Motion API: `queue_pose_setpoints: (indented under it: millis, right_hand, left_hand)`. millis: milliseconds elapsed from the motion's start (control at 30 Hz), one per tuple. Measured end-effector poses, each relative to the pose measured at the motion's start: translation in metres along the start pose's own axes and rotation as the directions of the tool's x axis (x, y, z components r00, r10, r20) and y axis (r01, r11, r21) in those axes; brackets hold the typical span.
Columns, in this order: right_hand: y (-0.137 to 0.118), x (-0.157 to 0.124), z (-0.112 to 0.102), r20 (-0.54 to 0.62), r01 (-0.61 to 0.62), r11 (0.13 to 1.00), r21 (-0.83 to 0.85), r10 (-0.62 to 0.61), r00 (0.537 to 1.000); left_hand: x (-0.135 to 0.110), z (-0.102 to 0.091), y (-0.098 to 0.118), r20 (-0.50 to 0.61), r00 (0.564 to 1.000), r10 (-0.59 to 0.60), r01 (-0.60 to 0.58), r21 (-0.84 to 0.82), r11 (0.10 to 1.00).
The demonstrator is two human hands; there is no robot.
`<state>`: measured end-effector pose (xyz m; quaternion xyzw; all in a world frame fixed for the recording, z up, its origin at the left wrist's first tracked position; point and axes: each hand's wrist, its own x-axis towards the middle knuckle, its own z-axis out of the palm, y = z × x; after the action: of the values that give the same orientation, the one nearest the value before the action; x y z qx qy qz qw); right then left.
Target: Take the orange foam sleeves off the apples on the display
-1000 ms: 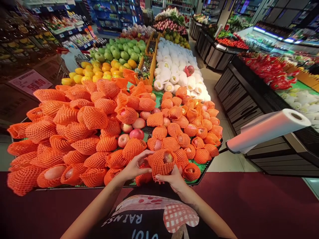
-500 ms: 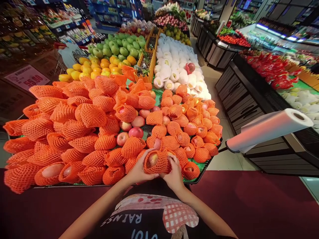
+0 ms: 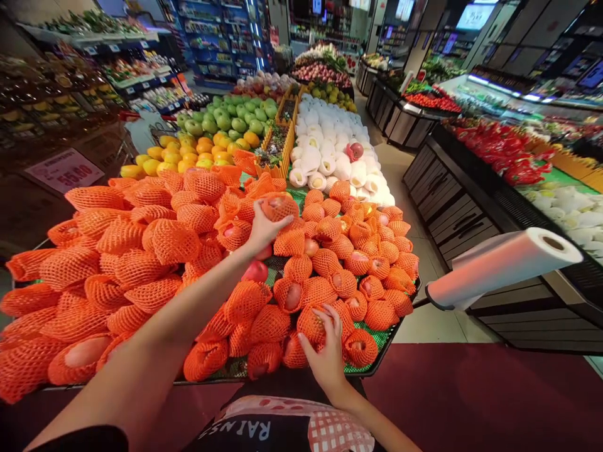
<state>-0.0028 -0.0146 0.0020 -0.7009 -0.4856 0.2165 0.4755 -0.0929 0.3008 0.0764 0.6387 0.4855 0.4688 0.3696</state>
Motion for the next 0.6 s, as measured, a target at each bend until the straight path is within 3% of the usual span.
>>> queue_pose_setpoints:
  millis: [133, 267, 367, 467, 600]
  right_hand:
    - [0.011, 0.004, -0.004, -0.083, -0.011, 1.0, -0.022, 0.009, 0.996]
    - [0.024, 0.009, -0.012, -0.188, -0.06, 0.997, -0.048, 0.05, 0.981]
    - [0.031, 0.016, -0.013, -0.238, -0.079, 0.995, -0.065, 0.062, 0.969]
    - [0.037, 0.023, -0.005, -0.259, -0.062, 0.994, -0.088, 0.038, 0.965]
    - [0.048, 0.034, 0.007, -0.274, 0.002, 0.992, -0.128, -0.037, 0.961]
  left_hand:
    - [0.066, 0.037, -0.005, 0.056, 0.997, 0.053, -0.072, 0.442, 0.894]
    - [0.101, 0.072, -0.018, 0.168, 0.982, -0.087, -0.072, 0.759, 0.647]
    - [0.124, 0.089, -0.024, 0.209, 0.95, -0.231, -0.069, 0.864, 0.499]
    - [0.153, 0.095, -0.025, 0.223, 0.916, -0.335, -0.064, 0.902, 0.426]
    - [0.192, 0.085, -0.029, 0.284, 0.92, -0.269, -0.156, 0.897, 0.414]
